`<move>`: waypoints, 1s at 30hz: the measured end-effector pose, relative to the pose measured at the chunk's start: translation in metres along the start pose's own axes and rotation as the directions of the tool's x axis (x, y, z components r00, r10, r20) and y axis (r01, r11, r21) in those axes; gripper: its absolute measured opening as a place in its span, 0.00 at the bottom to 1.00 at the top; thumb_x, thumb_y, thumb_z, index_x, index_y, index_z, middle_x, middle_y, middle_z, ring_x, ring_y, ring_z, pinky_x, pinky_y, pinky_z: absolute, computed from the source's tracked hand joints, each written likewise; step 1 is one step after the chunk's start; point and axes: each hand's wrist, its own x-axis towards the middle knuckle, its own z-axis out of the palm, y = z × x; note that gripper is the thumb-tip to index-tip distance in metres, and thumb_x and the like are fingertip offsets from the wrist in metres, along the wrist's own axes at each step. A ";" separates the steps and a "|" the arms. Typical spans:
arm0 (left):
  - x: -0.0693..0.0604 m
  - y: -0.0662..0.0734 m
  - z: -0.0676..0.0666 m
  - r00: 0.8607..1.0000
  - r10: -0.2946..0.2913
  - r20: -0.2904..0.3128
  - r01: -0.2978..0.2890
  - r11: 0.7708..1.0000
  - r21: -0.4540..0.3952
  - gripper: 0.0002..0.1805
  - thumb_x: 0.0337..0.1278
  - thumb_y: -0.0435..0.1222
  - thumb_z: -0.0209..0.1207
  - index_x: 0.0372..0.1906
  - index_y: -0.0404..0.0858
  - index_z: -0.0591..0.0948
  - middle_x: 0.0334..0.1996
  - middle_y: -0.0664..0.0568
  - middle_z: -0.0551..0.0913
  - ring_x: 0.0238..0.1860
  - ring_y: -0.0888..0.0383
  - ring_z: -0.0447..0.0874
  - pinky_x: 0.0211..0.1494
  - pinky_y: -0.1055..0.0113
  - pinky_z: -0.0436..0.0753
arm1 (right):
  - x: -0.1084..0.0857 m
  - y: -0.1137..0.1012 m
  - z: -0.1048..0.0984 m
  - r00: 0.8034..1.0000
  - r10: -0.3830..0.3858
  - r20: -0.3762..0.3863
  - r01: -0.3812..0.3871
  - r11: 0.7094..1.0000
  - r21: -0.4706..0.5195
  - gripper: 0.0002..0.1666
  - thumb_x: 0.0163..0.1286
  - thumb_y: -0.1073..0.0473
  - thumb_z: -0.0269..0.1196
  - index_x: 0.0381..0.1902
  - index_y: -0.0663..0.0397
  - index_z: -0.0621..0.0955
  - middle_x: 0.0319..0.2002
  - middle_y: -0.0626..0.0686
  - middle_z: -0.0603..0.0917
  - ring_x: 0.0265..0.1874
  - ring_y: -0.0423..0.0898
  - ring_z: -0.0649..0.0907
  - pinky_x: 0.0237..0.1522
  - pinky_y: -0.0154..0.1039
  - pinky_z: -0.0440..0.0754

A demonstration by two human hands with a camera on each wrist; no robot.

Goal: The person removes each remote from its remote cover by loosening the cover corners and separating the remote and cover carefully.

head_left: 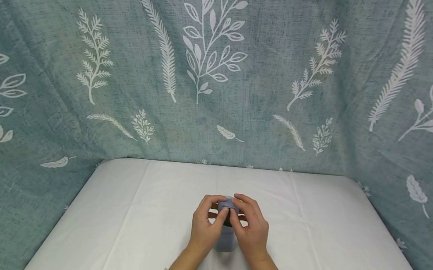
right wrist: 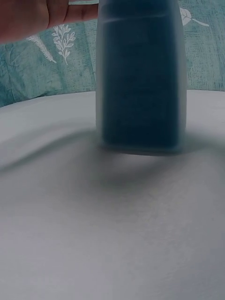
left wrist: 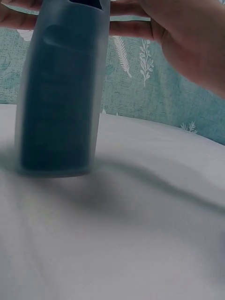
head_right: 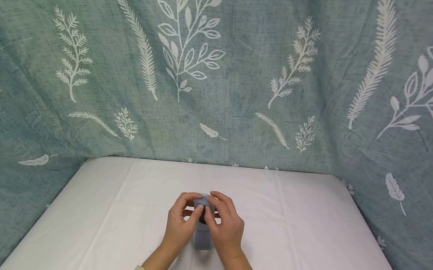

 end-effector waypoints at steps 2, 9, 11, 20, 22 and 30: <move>0.000 0.000 0.000 1.000 0.002 -0.006 -0.002 1.000 0.007 0.12 0.56 0.24 0.64 0.45 0.34 0.81 0.40 0.45 0.84 0.37 0.46 0.83 0.35 0.67 0.85 | 0.001 -0.001 0.000 0.999 -0.029 -0.016 0.028 0.999 -0.021 0.14 0.62 0.67 0.65 0.46 0.57 0.85 0.48 0.55 0.86 0.32 0.45 0.89 0.28 0.29 0.86; -0.003 -0.023 0.006 1.000 0.014 -0.017 -0.013 0.999 0.041 0.13 0.57 0.25 0.64 0.47 0.36 0.81 0.41 0.46 0.84 0.38 0.49 0.83 0.34 0.67 0.84 | 0.004 -0.001 -0.001 0.999 -0.035 -0.033 0.034 0.999 -0.021 0.15 0.59 0.71 0.67 0.44 0.56 0.87 0.47 0.53 0.89 0.37 0.47 0.89 0.29 0.29 0.86; -0.004 -0.030 0.007 1.000 0.023 -0.018 -0.022 0.999 0.048 0.13 0.57 0.26 0.64 0.47 0.38 0.81 0.42 0.47 0.84 0.39 0.50 0.84 0.35 0.68 0.84 | 0.004 -0.002 -0.002 0.999 -0.027 -0.029 0.027 1.000 -0.016 0.16 0.58 0.71 0.68 0.44 0.55 0.87 0.47 0.52 0.89 0.38 0.47 0.89 0.29 0.29 0.86; -0.004 -0.038 0.003 0.999 0.035 0.008 -0.035 0.999 0.021 0.12 0.61 0.33 0.65 0.49 0.46 0.82 0.43 0.53 0.85 0.40 0.57 0.84 0.37 0.69 0.85 | 0.008 -0.003 -0.006 1.000 0.009 -0.010 -0.009 1.000 0.000 0.18 0.56 0.73 0.69 0.44 0.53 0.87 0.46 0.50 0.90 0.38 0.46 0.89 0.31 0.25 0.84; -0.004 -0.039 0.003 0.999 0.040 0.015 -0.041 0.999 0.022 0.12 0.62 0.33 0.65 0.49 0.46 0.82 0.43 0.53 0.85 0.40 0.58 0.84 0.37 0.69 0.85 | 0.008 -0.003 -0.007 1.000 0.018 -0.006 -0.018 1.000 0.009 0.18 0.57 0.73 0.70 0.44 0.52 0.87 0.45 0.50 0.90 0.38 0.46 0.89 0.31 0.23 0.84; -0.004 -0.038 0.002 0.999 0.026 0.031 -0.026 1.000 0.016 0.13 0.62 0.33 0.65 0.50 0.46 0.81 0.44 0.55 0.84 0.42 0.58 0.84 0.38 0.66 0.86 | 0.012 -0.003 -0.008 0.998 0.056 -0.005 -0.056 0.998 0.032 0.15 0.57 0.73 0.70 0.41 0.53 0.87 0.41 0.51 0.91 0.38 0.44 0.89 0.34 0.22 0.83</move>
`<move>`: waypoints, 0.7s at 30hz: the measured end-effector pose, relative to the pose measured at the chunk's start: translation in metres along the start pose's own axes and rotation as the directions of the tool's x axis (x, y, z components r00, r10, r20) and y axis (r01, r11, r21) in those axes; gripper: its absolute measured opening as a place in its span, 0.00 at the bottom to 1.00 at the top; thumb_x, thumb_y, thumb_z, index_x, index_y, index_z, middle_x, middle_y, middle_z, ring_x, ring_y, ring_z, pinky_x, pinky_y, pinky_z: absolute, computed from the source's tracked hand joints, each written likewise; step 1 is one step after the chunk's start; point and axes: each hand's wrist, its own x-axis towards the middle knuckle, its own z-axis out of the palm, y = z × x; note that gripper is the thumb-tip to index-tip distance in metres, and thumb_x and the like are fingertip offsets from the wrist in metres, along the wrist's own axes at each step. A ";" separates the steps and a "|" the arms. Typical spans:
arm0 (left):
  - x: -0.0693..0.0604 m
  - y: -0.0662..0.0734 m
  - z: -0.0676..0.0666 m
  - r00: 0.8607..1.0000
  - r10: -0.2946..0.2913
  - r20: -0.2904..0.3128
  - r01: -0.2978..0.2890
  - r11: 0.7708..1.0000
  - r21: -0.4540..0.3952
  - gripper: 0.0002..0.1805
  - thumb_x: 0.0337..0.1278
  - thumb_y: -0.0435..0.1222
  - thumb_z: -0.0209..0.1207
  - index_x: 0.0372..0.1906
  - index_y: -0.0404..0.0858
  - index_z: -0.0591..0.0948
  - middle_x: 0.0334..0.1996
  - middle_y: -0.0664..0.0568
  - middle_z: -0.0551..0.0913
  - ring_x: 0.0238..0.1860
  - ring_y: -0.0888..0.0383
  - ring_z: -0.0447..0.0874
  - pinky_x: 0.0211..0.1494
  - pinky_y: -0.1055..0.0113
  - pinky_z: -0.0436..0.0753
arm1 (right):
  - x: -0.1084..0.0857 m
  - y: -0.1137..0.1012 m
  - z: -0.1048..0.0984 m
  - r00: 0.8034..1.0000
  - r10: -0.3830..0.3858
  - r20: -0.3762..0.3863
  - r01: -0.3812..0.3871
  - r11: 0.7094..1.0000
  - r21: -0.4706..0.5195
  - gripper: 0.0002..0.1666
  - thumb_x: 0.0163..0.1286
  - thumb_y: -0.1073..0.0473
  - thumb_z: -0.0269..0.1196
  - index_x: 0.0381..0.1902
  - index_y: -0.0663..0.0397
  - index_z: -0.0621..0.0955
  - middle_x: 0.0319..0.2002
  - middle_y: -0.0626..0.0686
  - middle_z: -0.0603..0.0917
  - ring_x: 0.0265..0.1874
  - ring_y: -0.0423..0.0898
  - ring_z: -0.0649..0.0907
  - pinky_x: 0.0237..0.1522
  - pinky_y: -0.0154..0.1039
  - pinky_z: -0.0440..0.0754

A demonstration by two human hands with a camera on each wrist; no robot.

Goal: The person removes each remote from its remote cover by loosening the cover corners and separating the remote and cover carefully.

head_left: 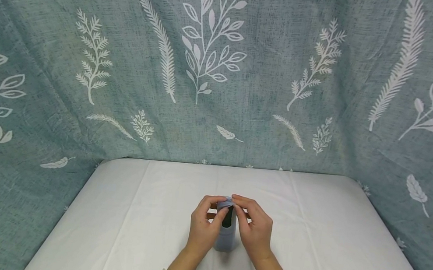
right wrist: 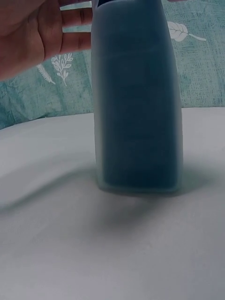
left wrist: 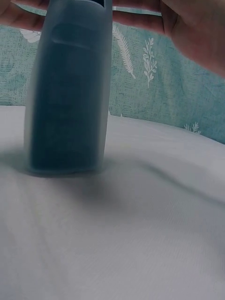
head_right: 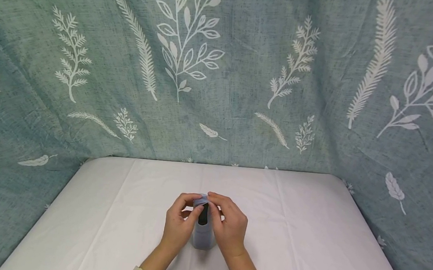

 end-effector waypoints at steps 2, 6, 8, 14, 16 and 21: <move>0.000 0.001 0.000 1.000 0.004 -0.001 -0.004 1.000 0.004 0.13 0.62 0.32 0.65 0.50 0.46 0.81 0.44 0.54 0.84 0.42 0.57 0.84 0.37 0.66 0.87 | 0.001 0.000 0.000 1.000 0.009 0.004 -0.009 1.000 -0.006 0.14 0.58 0.72 0.70 0.41 0.53 0.87 0.41 0.50 0.91 0.38 0.43 0.89 0.34 0.22 0.83; 0.000 0.002 0.000 1.000 0.030 -0.002 -0.030 0.999 0.018 0.13 0.63 0.33 0.64 0.51 0.44 0.81 0.45 0.52 0.85 0.42 0.55 0.85 0.37 0.65 0.87 | 0.003 -0.001 -0.001 0.999 0.051 0.012 -0.051 0.999 -0.011 0.12 0.59 0.71 0.70 0.40 0.53 0.87 0.38 0.49 0.91 0.36 0.44 0.89 0.34 0.22 0.83; -0.001 0.003 0.000 1.000 0.028 0.001 -0.028 0.999 0.024 0.13 0.63 0.33 0.64 0.51 0.45 0.80 0.45 0.52 0.85 0.42 0.55 0.85 0.37 0.66 0.87 | 0.004 -0.001 -0.001 0.996 0.086 0.016 -0.086 0.996 -0.007 0.11 0.60 0.71 0.70 0.39 0.53 0.87 0.37 0.50 0.91 0.35 0.45 0.89 0.33 0.21 0.82; -0.003 0.006 0.000 1.000 0.003 0.017 -0.003 1.000 0.027 0.14 0.62 0.35 0.64 0.51 0.47 0.80 0.46 0.55 0.85 0.43 0.55 0.85 0.39 0.69 0.86 | 0.006 -0.003 -0.002 0.980 0.196 0.040 -0.198 0.979 0.055 0.05 0.64 0.69 0.68 0.36 0.56 0.85 0.32 0.53 0.90 0.30 0.42 0.88 0.32 0.22 0.82; -0.003 0.006 0.000 1.000 0.001 0.019 -0.001 1.000 0.026 0.14 0.62 0.36 0.65 0.51 0.47 0.80 0.46 0.55 0.85 0.42 0.55 0.85 0.39 0.69 0.87 | 0.008 -0.005 -0.002 0.971 0.232 0.052 -0.235 0.969 0.071 0.04 0.64 0.69 0.67 0.36 0.57 0.85 0.30 0.53 0.89 0.29 0.39 0.87 0.31 0.22 0.83; -0.004 0.005 -0.001 1.000 0.002 0.026 -0.003 1.000 0.031 0.14 0.61 0.37 0.65 0.52 0.47 0.80 0.45 0.55 0.85 0.42 0.55 0.86 0.40 0.69 0.87 | 0.012 -0.008 -0.002 0.938 0.337 0.082 -0.344 0.934 0.093 0.01 0.65 0.67 0.66 0.35 0.59 0.84 0.30 0.51 0.89 0.30 0.34 0.86 0.31 0.31 0.87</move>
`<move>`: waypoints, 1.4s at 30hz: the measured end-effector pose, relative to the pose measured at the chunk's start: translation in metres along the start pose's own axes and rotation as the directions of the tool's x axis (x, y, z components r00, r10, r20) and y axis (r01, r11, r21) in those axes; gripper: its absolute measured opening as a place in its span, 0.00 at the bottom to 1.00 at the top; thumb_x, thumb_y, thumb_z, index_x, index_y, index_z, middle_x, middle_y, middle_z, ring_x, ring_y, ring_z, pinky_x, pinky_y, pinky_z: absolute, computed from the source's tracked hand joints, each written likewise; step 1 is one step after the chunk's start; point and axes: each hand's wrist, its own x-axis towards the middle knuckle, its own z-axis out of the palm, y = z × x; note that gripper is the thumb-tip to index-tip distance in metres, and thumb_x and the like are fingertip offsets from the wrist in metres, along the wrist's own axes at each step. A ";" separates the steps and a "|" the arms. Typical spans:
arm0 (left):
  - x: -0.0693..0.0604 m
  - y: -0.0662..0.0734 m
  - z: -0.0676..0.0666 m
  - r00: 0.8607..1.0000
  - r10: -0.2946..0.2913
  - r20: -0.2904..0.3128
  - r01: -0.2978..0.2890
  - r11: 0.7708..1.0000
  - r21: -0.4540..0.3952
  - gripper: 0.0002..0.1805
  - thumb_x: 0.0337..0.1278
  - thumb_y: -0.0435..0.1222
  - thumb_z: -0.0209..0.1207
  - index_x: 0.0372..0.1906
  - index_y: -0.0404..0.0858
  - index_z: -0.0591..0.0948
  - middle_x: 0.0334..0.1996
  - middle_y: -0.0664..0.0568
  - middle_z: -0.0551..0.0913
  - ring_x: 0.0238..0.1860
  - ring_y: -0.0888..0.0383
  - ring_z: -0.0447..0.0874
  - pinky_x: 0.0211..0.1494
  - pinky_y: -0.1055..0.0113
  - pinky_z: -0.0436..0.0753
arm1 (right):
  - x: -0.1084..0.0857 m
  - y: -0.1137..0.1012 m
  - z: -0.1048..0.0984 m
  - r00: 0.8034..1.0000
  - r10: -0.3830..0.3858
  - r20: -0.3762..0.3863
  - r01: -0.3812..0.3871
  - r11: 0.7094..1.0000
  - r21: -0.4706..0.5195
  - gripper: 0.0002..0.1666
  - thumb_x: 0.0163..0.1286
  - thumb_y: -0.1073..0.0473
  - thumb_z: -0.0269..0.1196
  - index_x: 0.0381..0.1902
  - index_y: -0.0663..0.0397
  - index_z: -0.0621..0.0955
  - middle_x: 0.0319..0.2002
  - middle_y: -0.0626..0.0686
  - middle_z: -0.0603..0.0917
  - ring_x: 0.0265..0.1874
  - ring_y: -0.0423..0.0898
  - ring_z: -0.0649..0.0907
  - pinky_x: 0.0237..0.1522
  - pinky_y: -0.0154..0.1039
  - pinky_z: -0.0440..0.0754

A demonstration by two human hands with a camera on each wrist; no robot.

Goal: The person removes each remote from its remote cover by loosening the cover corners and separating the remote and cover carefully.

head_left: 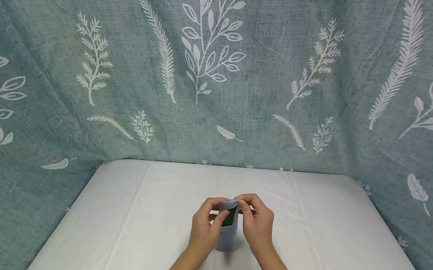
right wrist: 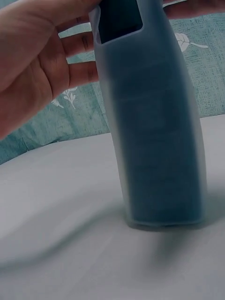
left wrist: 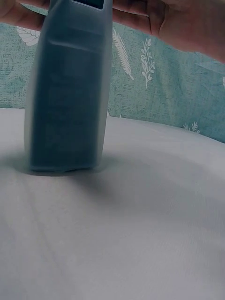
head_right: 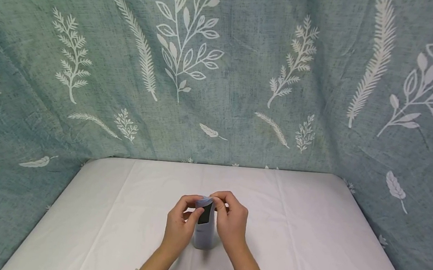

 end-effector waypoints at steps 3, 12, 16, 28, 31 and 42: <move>0.000 -0.001 0.000 1.000 -0.006 0.003 0.006 1.000 0.000 0.15 0.61 0.38 0.65 0.52 0.47 0.80 0.46 0.55 0.85 0.43 0.55 0.86 0.40 0.69 0.87 | 0.002 -0.003 0.001 0.996 0.086 0.016 -0.086 0.996 0.024 0.03 0.66 0.66 0.66 0.33 0.63 0.83 0.30 0.53 0.89 0.30 0.33 0.85 0.31 0.36 0.88; -0.001 -0.001 -0.001 1.000 -0.014 0.004 0.014 1.000 -0.024 0.15 0.61 0.37 0.65 0.52 0.46 0.81 0.46 0.54 0.86 0.42 0.54 0.85 0.40 0.68 0.87 | 0.008 0.000 -0.003 0.974 0.203 0.104 -0.213 0.973 0.092 0.04 0.68 0.62 0.65 0.34 0.57 0.84 0.33 0.54 0.88 0.31 0.31 0.85 0.35 0.31 0.88; -0.002 -0.002 -0.002 1.000 -0.005 0.002 0.005 0.999 -0.044 0.14 0.60 0.36 0.65 0.51 0.45 0.81 0.45 0.53 0.86 0.42 0.53 0.85 0.39 0.67 0.87 | 0.011 0.000 -0.004 0.948 0.271 0.169 -0.291 0.950 0.111 0.05 0.69 0.61 0.65 0.33 0.55 0.84 0.32 0.54 0.88 0.30 0.33 0.85 0.37 0.31 0.87; -0.002 -0.003 -0.003 1.000 -0.020 0.022 0.022 0.997 -0.075 0.15 0.61 0.34 0.65 0.52 0.44 0.81 0.44 0.51 0.87 0.41 0.53 0.85 0.39 0.66 0.87 | 0.016 0.007 -0.005 0.889 0.369 0.272 -0.416 0.899 0.137 0.06 0.69 0.58 0.66 0.38 0.55 0.84 0.33 0.47 0.86 0.32 0.38 0.82 0.39 0.34 0.84; -0.001 -0.003 -0.003 0.999 -0.039 0.020 0.040 0.997 -0.068 0.15 0.60 0.35 0.65 0.52 0.45 0.81 0.44 0.52 0.88 0.42 0.52 0.86 0.40 0.66 0.87 | 0.014 0.009 -0.006 0.887 0.375 0.267 -0.429 0.886 0.179 0.05 0.69 0.61 0.66 0.41 0.55 0.82 0.33 0.46 0.85 0.33 0.38 0.83 0.39 0.34 0.84; -0.001 -0.001 -0.001 0.998 -0.054 0.006 0.055 0.995 -0.088 0.15 0.60 0.36 0.66 0.51 0.46 0.82 0.44 0.55 0.88 0.42 0.53 0.86 0.40 0.67 0.87 | 0.004 0.014 -0.009 0.909 0.311 0.276 -0.368 0.912 0.184 0.07 0.74 0.60 0.60 0.44 0.51 0.85 0.43 0.50 0.89 0.42 0.36 0.86 0.46 0.33 0.85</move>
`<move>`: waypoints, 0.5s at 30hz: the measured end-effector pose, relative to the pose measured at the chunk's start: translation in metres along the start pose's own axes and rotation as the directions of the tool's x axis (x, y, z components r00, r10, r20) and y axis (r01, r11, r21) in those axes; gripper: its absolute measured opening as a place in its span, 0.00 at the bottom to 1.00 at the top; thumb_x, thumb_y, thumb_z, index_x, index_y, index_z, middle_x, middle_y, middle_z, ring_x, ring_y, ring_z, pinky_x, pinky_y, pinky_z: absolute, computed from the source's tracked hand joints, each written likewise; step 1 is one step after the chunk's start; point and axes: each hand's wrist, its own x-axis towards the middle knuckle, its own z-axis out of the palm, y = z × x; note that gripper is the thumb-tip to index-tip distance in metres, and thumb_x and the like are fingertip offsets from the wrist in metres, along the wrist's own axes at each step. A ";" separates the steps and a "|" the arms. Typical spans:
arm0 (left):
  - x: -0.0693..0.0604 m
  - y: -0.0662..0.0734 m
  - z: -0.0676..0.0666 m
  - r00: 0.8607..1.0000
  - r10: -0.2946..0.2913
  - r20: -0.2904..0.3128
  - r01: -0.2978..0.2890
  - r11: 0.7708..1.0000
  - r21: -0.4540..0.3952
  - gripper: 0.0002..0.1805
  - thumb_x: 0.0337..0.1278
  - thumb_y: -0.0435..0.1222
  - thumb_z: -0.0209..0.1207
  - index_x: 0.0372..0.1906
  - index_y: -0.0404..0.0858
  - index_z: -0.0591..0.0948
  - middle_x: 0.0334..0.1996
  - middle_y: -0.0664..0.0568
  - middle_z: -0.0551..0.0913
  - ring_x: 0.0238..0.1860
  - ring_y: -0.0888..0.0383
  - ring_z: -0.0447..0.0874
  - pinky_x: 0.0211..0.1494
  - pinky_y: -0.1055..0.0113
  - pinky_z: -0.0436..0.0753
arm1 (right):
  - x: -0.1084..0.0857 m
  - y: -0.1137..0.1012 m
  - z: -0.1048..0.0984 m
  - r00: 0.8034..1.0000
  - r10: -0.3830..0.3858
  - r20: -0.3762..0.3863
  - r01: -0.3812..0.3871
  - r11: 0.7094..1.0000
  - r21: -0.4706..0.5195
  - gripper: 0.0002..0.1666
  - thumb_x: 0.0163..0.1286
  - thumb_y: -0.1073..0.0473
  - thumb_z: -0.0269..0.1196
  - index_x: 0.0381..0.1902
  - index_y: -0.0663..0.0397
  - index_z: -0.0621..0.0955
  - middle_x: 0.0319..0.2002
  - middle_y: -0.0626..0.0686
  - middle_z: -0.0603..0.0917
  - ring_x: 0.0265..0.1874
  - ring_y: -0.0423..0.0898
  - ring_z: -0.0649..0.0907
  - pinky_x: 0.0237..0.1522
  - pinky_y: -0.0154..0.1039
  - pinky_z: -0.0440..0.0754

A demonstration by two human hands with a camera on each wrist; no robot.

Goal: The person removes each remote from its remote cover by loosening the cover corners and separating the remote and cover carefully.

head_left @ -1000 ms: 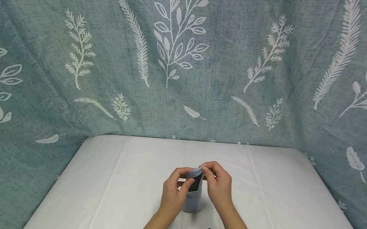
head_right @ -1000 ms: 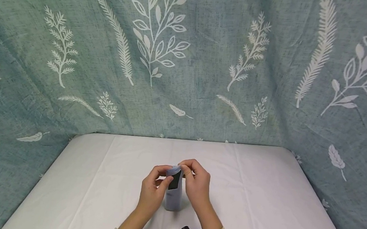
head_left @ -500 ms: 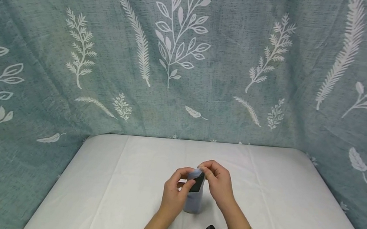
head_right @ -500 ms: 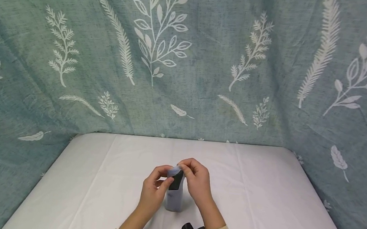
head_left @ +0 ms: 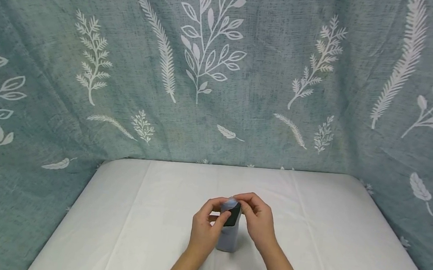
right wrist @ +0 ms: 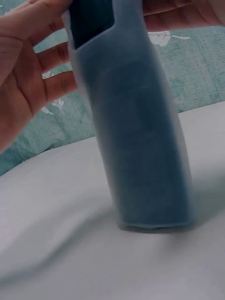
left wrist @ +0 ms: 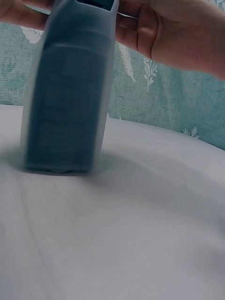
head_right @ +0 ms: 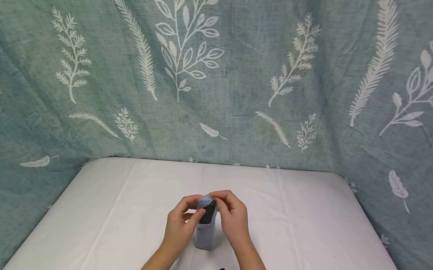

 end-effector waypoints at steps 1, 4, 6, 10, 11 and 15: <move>0.000 0.000 0.000 1.000 0.001 -0.004 -0.001 1.000 -0.003 0.15 0.60 0.36 0.67 0.51 0.46 0.82 0.44 0.55 0.88 0.41 0.53 0.86 0.39 0.67 0.87 | -0.001 0.001 0.000 1.000 -0.021 0.011 0.021 1.000 -0.004 0.09 0.75 0.60 0.58 0.45 0.50 0.85 0.45 0.51 0.89 0.44 0.36 0.86 0.47 0.32 0.85; -0.001 0.001 0.000 1.000 0.005 -0.015 -0.005 1.000 0.000 0.15 0.59 0.35 0.67 0.51 0.46 0.82 0.44 0.54 0.88 0.41 0.52 0.86 0.39 0.67 0.87 | -0.006 0.002 -0.001 0.995 -0.092 0.044 0.093 0.996 -0.018 0.13 0.78 0.62 0.54 0.50 0.48 0.85 0.51 0.52 0.88 0.51 0.34 0.85 0.51 0.30 0.84; -0.001 0.002 0.000 1.000 0.009 -0.024 -0.009 1.000 0.012 0.15 0.59 0.36 0.67 0.51 0.46 0.82 0.43 0.54 0.88 0.40 0.53 0.86 0.38 0.67 0.87 | -0.010 0.003 -0.001 0.988 -0.146 0.058 0.148 0.988 -0.042 0.15 0.77 0.64 0.54 0.53 0.48 0.84 0.55 0.51 0.87 0.54 0.33 0.83 0.50 0.30 0.83; -0.001 0.002 0.000 0.999 0.024 -0.037 -0.022 0.999 0.033 0.15 0.59 0.36 0.68 0.51 0.46 0.82 0.43 0.53 0.88 0.40 0.54 0.87 0.38 0.68 0.87 | -0.014 0.004 0.002 0.968 -0.239 0.072 0.246 0.963 -0.112 0.17 0.72 0.66 0.61 0.57 0.50 0.82 0.58 0.52 0.85 0.54 0.33 0.82 0.48 0.32 0.84; -0.001 0.001 0.000 0.999 0.030 -0.038 -0.028 0.999 0.038 0.15 0.58 0.35 0.68 0.51 0.45 0.82 0.43 0.53 0.88 0.40 0.54 0.87 0.38 0.68 0.87 | -0.014 0.004 0.003 0.964 -0.255 0.069 0.262 0.956 -0.134 0.18 0.70 0.66 0.62 0.57 0.51 0.82 0.58 0.52 0.85 0.53 0.32 0.82 0.46 0.33 0.84; 0.000 -0.001 0.001 0.997 0.057 -0.046 -0.055 0.997 0.058 0.14 0.59 0.28 0.65 0.50 0.39 0.82 0.43 0.47 0.88 0.40 0.51 0.87 0.36 0.66 0.88 | -0.016 -0.003 0.007 0.960 -0.274 0.050 0.278 0.946 -0.165 0.20 0.67 0.69 0.64 0.56 0.56 0.81 0.55 0.56 0.86 0.49 0.31 0.82 0.44 0.33 0.85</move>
